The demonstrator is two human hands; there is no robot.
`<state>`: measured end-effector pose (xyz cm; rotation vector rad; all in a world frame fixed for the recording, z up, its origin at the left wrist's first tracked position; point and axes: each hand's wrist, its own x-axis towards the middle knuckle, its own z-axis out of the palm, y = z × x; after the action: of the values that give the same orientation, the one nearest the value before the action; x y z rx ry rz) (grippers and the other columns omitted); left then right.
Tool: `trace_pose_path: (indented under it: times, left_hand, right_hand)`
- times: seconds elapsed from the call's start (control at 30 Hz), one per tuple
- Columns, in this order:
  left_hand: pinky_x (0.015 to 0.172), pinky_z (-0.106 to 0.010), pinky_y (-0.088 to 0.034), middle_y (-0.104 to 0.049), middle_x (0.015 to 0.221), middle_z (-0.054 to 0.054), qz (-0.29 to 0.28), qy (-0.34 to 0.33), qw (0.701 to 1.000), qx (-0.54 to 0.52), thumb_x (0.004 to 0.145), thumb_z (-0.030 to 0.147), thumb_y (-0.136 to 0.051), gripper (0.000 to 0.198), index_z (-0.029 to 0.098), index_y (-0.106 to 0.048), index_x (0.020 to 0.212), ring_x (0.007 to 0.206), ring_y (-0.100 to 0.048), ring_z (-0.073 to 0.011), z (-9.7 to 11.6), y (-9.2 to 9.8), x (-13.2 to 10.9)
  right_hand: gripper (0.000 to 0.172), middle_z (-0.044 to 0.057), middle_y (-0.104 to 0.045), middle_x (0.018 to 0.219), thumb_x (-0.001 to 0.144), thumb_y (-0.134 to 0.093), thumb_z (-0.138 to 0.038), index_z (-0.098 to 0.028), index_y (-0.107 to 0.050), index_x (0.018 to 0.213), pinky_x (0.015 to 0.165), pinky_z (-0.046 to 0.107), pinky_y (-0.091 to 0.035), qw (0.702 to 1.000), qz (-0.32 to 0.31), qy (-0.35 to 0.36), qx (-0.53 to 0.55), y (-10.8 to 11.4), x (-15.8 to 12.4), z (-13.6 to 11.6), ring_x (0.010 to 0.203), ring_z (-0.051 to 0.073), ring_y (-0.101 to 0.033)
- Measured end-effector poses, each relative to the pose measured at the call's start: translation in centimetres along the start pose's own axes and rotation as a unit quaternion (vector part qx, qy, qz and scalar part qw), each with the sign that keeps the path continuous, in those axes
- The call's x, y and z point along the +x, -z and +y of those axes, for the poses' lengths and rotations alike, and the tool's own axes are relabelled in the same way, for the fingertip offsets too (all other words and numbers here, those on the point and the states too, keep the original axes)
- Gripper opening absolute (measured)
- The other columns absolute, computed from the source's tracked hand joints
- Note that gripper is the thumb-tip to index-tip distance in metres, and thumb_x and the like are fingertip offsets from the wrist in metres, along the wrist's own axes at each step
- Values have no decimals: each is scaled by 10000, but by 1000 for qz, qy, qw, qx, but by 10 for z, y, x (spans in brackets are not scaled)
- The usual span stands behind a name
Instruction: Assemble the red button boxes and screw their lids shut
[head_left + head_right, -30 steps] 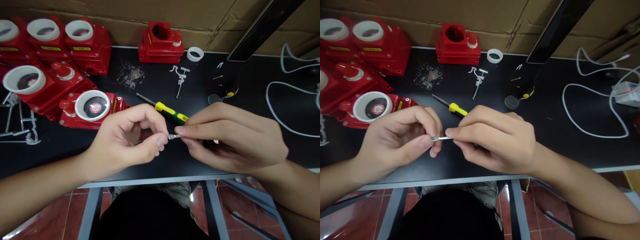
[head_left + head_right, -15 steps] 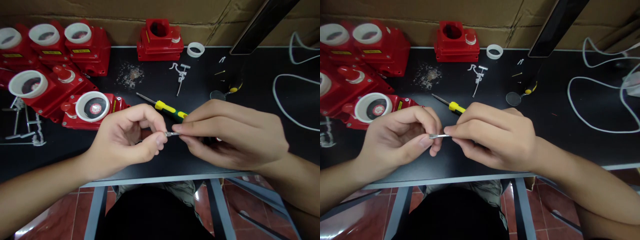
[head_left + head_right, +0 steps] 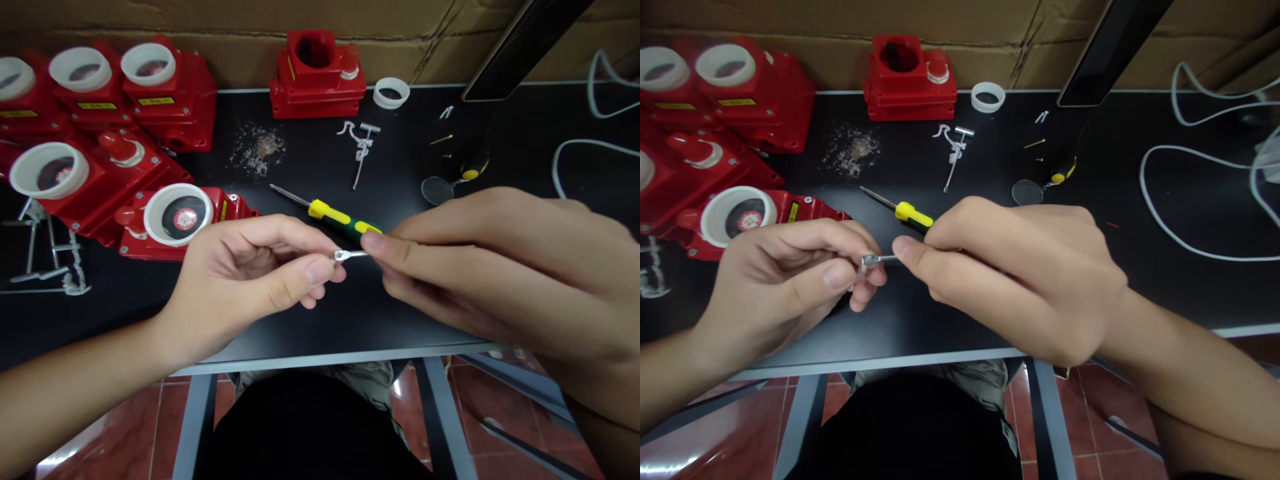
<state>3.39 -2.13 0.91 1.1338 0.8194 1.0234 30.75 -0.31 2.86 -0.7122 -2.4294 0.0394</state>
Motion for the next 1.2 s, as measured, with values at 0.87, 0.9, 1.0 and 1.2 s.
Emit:
trace_pose_path:
  times: [0.87, 0.9, 1.0, 1.2]
  left_hand:
    - [776, -285, -614, -754, 970, -37, -34, -261, 849, 457, 1052, 64, -680, 132, 177, -748, 1047, 843, -728, -156, 0, 4, -7]
    - [806, -290, -623, -770, 997, -49, -33, -286, 825, 487, 1060, 56, -680, 137, 175, -749, 1066, 873, -745, -164, 0, 5, -7]
    - [893, -305, -644, -815, 1069, -69, -33, -327, 773, 542, 1100, 72, -707, 132, 186, -763, 1131, 966, -795, -193, 0, 8, -9]
    - [824, -309, -624, -811, 1045, -53, -34, -304, 790, 531, 1148, 184, -734, 88, 227, -779, 1086, 904, -786, -205, 2, 12, -8]
  right_hand:
    - [302, 29, -831, 880, 1213, -613, -174, -168, -821, 995, 568, 362, -473, 987, -82, 118, -77, 3, 11, -2, 688, 144, -706]
    - [288, 34, -836, 889, 1211, -620, -173, -162, -821, 1004, 570, 359, -480, 986, -79, 122, -79, 3, 11, -2, 694, 146, -711]
    - [256, 41, -854, 925, 1211, -638, -186, -160, -819, 1032, 590, 355, -501, 988, -72, 105, -90, 1, 10, 0, 720, 145, -733]
    - [253, 10, -837, 905, 1197, -686, -227, -189, -771, 962, 520, 367, -431, 991, -10, 110, -75, -13, 6, 11, 655, 121, -669]
